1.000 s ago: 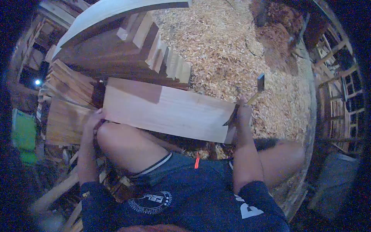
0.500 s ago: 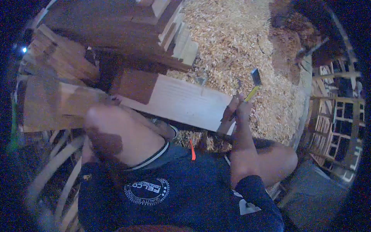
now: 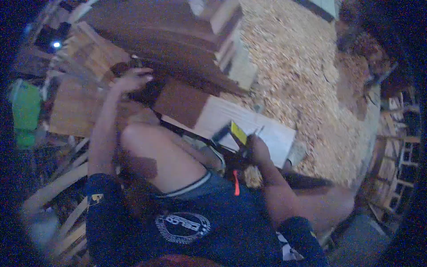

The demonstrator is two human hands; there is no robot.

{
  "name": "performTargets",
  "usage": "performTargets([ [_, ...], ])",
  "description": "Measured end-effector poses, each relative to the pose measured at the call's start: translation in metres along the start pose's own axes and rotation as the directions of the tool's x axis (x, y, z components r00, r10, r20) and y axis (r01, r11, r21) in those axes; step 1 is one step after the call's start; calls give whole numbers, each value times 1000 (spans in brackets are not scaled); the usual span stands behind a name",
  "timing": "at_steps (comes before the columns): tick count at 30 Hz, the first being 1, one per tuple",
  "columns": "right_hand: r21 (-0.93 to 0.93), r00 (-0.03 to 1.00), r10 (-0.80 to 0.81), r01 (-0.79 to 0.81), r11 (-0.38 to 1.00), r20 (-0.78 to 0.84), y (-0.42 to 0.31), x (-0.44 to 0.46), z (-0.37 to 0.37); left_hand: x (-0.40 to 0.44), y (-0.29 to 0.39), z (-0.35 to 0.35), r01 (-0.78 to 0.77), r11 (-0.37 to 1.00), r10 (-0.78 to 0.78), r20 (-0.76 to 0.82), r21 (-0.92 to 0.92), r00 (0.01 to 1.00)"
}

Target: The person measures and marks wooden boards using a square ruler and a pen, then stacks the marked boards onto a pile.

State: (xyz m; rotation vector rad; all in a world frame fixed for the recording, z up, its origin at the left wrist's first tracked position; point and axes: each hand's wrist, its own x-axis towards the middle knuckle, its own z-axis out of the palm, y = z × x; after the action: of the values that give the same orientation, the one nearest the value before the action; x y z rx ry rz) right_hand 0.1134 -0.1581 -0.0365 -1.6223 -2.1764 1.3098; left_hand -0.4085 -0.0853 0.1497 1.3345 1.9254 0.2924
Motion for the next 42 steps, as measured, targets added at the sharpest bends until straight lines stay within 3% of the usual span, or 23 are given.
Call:
performTargets([
  [2, 277, 991, 132, -126, 952, -2, 24, 11, 30, -2, 34, -9, -48, 987, 47, 8, 150, 999],
  [3, 85, 998, 33, -28, 996, -59, 8, 11, 26, 4, 39, -7, -81, 974, 79, 18, 211, 997],
  [5, -319, 979, -157, 108, 942, -131, -24, -4, -2, 8, 53, 2, -60, 945, 64, -3, 323, 998],
  [7, 43, 916, -54, 77, 996, -398, -10, 14, -4, 26, 30, 29, -100, 925, 158, -133, 365, 979],
  [9, 244, 835, -32, 197, 950, -550, 47, 55, -17, 22, 25, 31, -66, 957, 63, 20, 283, 998],
  [10, 131, 755, -91, 230, 964, -650, 44, 65, -49, 20, 22, 33, -41, 970, 16, 106, 238, 994],
  [11, 521, 805, 165, 199, 830, -570, 10, 63, -90, 18, 19, 32, -6, 975, -1, 31, 220, 1000],
  [12, 734, 853, 179, 294, 612, -491, -51, 41, -141, 15, 16, 27, 23, 979, -15, -39, 203, 999],
  [13, 701, 811, 188, 333, 630, -554, -82, 38, -177, 18, 14, 24, 41, 982, -22, -101, 187, 995],
  [14, 763, 870, 16, 423, 489, -492, -83, 45, -213, 23, 9, 22, 43, 993, -29, -131, 110, 991],
  [15, 820, 844, 146, 437, 369, -515, -145, 26, -242, 29, 2, 20, 43, 999, -38, -160, 31, 986],
  [17, 820, 848, -13, 516, 247, -530, -191, 18, -283, 39, 5, 21, 23, 996, -45, -248, -90, 968],
  [19, 833, 857, -75, 513, 206, -509, -226, 20, -308, 41, 12, 21, -12, 984, -53, -359, -177, 932],
  [24, 827, 835, -234, 539, 159, -499, -256, 48, -331, 14, 63, 23, -106, 984, 33, -441, -142, 897],
  [25, 814, 843, -219, 534, 226, -492, -257, 51, -335, 16, 65, 23, -132, 981, 55, -446, -143, 893],
  [27, 780, 859, -184, 512, 360, -478, -257, 54, -338, 14, 69, 24, -243, 893, 65, -426, -378, 903],
  [31, 741, 836, -213, 548, 388, -506, -249, 35, -319, -6, 79, 14, -299, 602, 36, -349, -741, 937],
  [33, 712, 830, -241, 556, 428, -503, -237, 8, -298, -25, 90, 2, -373, 287, 67, -370, -882, 927],
  [34, 694, 824, -235, 562, 451, -515, -231, -5, -287, -36, 99, -3, -385, 117, 78, -378, -916, 923],
  [37, 622, 797, -207, 580, 527, -567, -211, -40, -257, -58, 130, -12, -376, -194, 120, -403, -906, 907],
  [39, 552, 758, -180, 596, 583, -628, -179, -50, -246, -56, 137, -20, -404, -258, 161, -452, -877, 877],
  [42, 550, 820, -213, 524, 650, -531, -118, -71, -246, -45, 131, -28, -494, -274, 153, -544, -825, 825],
])
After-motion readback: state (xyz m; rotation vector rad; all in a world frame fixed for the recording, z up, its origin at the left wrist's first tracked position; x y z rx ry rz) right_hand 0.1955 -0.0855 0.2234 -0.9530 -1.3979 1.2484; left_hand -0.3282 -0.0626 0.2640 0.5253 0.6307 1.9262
